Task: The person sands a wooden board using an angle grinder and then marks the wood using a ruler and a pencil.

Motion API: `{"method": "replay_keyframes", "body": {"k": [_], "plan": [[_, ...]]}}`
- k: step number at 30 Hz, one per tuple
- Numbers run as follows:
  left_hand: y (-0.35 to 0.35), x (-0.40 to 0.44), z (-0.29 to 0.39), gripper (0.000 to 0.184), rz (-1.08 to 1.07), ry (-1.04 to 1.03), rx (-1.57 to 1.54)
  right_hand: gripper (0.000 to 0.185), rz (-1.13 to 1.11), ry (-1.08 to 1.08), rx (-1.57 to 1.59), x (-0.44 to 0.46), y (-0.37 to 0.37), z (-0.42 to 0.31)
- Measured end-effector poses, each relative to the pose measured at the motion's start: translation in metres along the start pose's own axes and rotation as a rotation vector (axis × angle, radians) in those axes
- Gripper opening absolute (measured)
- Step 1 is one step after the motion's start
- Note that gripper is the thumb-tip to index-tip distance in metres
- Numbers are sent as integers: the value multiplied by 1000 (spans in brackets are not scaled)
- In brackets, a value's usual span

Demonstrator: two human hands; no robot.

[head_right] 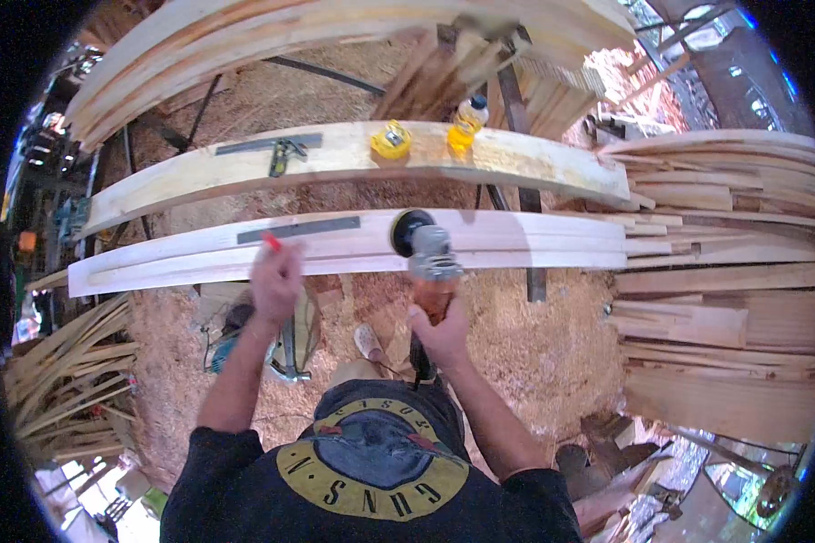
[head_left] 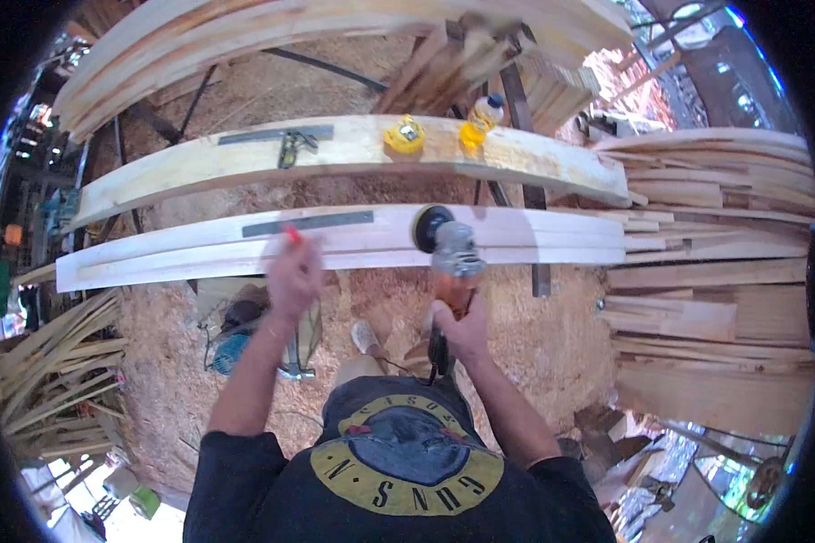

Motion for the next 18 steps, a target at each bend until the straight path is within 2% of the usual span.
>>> {"method": "replay_keyframes", "body": {"k": [1,2,3,4,5,7,10,13,16,18], "plan": [[-12,-21,19,24,-33,8,-88,53,25,11,143,6,3,4],[-27,-34,37,24,-182,129,-270,52,10,15,269,11,4,-1],[-42,-49,54,24,-296,57,-274,52,-8,14,395,17,4,-8],[-58,-65,67,31,-369,76,-375,51,-29,13,520,22,1,-14],[-73,-80,78,41,-441,95,-477,40,20,24,599,20,-1,-25],[-104,-108,91,52,-610,139,-536,41,-22,40,609,20,0,-33],[-133,-128,100,60,-723,423,-955,40,-42,57,661,22,1,-45],[-117,-119,121,61,-685,451,-1109,40,-30,54,730,12,2,-53],[-122,-122,132,57,-635,535,-1170,23,-68,83,716,12,4,-62],[-127,-125,141,52,-557,581,-1265,27,-89,73,692,11,8,-70]]}}
Point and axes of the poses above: each hand's wrist, its own x-axis towards the middle knuckle, its own y-axis out of the back of the hand, z = x × y, the point moved 7 cm from there along x, towards the middle knuckle, and after that the axes turned 11 degrees about -y, right-handed, at the moved point
